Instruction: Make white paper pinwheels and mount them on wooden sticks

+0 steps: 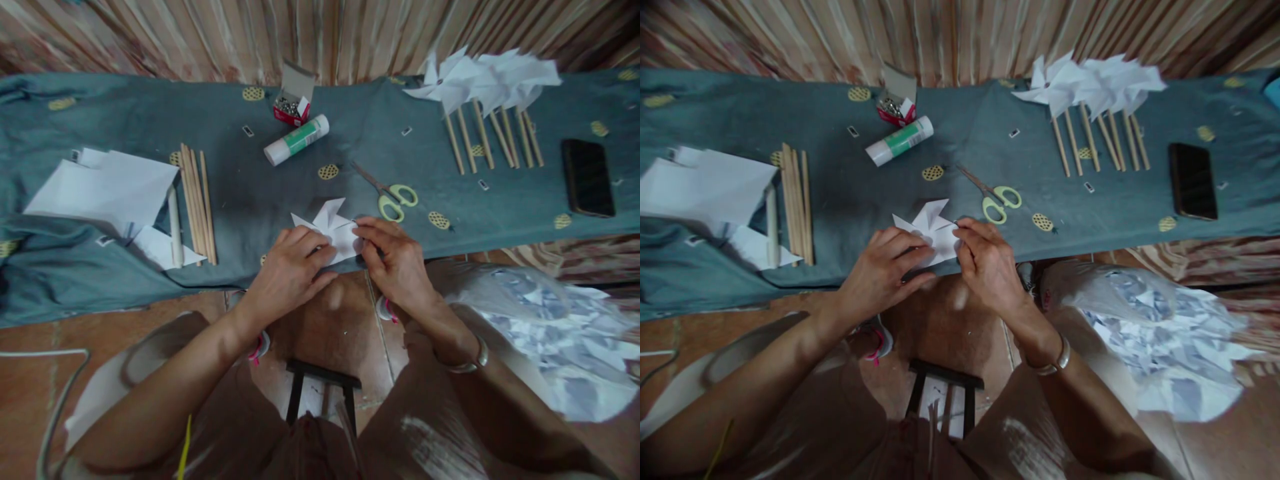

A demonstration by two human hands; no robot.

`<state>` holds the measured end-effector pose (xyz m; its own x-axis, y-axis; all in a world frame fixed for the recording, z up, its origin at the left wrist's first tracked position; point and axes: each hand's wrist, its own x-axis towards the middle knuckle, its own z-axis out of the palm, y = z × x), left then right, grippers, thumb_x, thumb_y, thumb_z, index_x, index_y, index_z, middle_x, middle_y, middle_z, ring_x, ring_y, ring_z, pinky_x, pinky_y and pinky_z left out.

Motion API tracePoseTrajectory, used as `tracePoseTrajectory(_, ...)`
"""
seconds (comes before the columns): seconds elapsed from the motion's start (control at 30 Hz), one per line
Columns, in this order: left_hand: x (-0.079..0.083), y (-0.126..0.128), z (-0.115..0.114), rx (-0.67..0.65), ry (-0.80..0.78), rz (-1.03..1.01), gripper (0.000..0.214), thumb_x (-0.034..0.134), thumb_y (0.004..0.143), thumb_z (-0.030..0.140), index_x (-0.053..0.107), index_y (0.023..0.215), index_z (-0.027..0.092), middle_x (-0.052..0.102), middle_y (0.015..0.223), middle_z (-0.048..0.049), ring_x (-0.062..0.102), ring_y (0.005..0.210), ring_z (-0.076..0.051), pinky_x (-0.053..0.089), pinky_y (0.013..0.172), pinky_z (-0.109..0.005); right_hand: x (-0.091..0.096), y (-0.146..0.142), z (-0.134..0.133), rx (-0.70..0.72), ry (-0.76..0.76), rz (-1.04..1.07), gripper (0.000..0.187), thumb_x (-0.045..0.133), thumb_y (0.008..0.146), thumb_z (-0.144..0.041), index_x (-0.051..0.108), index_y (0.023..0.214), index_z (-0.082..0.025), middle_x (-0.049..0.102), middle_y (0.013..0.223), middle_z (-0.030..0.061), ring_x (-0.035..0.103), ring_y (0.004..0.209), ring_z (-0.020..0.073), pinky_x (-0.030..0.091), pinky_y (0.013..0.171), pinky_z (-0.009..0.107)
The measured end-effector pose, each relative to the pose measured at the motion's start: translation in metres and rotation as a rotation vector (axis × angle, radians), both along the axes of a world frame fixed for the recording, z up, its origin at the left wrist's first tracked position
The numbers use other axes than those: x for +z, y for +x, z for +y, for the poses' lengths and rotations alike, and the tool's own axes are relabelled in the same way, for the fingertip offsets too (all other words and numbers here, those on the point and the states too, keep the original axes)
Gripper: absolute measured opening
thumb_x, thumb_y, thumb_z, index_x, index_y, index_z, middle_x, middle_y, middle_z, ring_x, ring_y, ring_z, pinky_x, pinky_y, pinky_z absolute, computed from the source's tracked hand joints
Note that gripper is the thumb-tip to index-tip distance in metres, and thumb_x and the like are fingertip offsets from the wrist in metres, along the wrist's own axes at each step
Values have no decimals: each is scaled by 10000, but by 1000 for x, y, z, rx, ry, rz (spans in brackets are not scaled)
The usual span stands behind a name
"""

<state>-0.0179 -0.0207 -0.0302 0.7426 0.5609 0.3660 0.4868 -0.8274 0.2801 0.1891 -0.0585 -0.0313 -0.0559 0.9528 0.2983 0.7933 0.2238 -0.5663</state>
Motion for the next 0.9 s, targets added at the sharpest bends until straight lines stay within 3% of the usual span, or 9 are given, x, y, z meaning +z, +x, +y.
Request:
tracePoseTrajectory(0.2,-2,4,-1,4,42,39,114,574,949,235,656,1011,186,686,970,-50,579,913,-216,413,743,-342,0,1,-2,15,-13,0,308,469,876,-129,741,1020,-151,724,1171,130,677,1094,265,524,1003,486)
tracePoseTrajectory(0.57,0,-2,-3,-8,95,69,152,498,979,170,649,978,146,675,922,-65,587,836,-196,445,715,-336,5,10,-3,69,-128,122,366,561,721,-97,718,1018,-240,687,1241,80,645,1163,260,495,1035,480)
tracePoseTrajectory(0.9,4,-2,-4,-18,73,106,144,505,978,178,643,947,149,669,870,-51,582,805,-195,412,696,-337,0,21,-2,89,-197,359,133,708,789,-189,749,888,-268,680,1241,47,631,1188,244,483,1053,469)
